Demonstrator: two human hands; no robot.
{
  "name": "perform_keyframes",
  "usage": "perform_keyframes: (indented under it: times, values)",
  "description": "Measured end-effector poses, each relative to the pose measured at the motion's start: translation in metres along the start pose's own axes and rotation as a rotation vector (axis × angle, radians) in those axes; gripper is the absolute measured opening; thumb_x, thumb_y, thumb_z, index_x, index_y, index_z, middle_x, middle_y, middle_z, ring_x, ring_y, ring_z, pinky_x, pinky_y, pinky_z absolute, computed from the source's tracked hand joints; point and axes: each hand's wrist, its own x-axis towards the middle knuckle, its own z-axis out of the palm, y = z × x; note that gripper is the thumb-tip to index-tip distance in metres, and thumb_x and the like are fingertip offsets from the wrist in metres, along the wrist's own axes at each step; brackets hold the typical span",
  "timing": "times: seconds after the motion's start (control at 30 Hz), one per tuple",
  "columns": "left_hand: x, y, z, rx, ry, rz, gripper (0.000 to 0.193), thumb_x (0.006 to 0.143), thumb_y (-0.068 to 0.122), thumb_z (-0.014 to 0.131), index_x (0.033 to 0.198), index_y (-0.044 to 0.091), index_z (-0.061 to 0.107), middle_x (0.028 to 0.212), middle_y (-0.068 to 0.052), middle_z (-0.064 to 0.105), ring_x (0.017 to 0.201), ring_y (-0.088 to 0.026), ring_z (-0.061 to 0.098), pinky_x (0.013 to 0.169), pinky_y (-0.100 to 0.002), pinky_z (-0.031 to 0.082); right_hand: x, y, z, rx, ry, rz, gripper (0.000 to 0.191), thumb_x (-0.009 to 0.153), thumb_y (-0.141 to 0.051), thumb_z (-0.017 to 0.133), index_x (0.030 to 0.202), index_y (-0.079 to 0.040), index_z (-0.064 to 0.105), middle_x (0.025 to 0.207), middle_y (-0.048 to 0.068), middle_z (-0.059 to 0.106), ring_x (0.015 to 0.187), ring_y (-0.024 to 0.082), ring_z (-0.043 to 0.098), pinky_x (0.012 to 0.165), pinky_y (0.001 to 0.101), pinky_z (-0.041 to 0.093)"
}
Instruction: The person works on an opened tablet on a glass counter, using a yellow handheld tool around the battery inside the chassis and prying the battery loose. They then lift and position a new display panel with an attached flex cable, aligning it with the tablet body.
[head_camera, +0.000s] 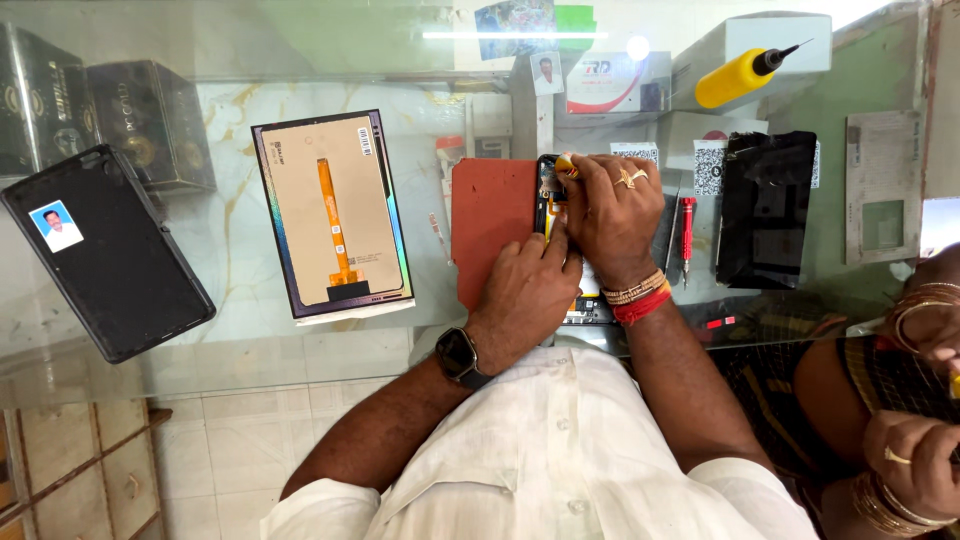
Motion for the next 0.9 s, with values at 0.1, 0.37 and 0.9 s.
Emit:
perform_keyframes:
  times: [0.1, 0.37, 0.9]
  values:
    - [-0.0002, -0.0001, -0.0001, -0.034, 0.004, -0.002, 0.024, 0.080, 0.022, 0.071, 0.095, 0.003, 0.073, 0.129, -0.025, 0.066, 0.088, -0.025, 0.062, 0.068, -0.039, 0.049, -0.0005, -0.0005, -0.0005, -0.007, 0.006, -0.016, 0.020, 0.093, -0.005, 0.081, 0.110, -0.004, 0.070, 0.098, 0.006, 0.073, 0.091, 0.024, 0.070, 0.088, 0.0410, 0.050]
    - [0.0020, -0.0008, -0.0022, 0.017, 0.018, 0.000, 0.020, 0.081, 0.017, 0.068, 0.095, 0.004, 0.073, 0.132, -0.026, 0.065, 0.086, -0.024, 0.061, 0.066, -0.038, 0.048, -0.0026, 0.0027, 0.0007, -0.013, 0.014, -0.032, 0.023, 0.092, -0.005, 0.083, 0.110, -0.003, 0.069, 0.097, 0.006, 0.072, 0.092, 0.023, 0.070, 0.086, 0.0405, 0.050]
    - [0.0089, -0.0036, -0.0070, 0.068, 0.019, 0.021, 0.017, 0.082, 0.015, 0.064, 0.092, 0.004, 0.073, 0.125, -0.025, 0.068, 0.080, -0.022, 0.060, 0.064, -0.037, 0.048, 0.0027, 0.0061, 0.0032, 0.035, 0.021, -0.028, 0.025, 0.091, -0.005, 0.085, 0.110, -0.004, 0.068, 0.098, 0.006, 0.072, 0.093, 0.023, 0.070, 0.087, 0.0407, 0.051]
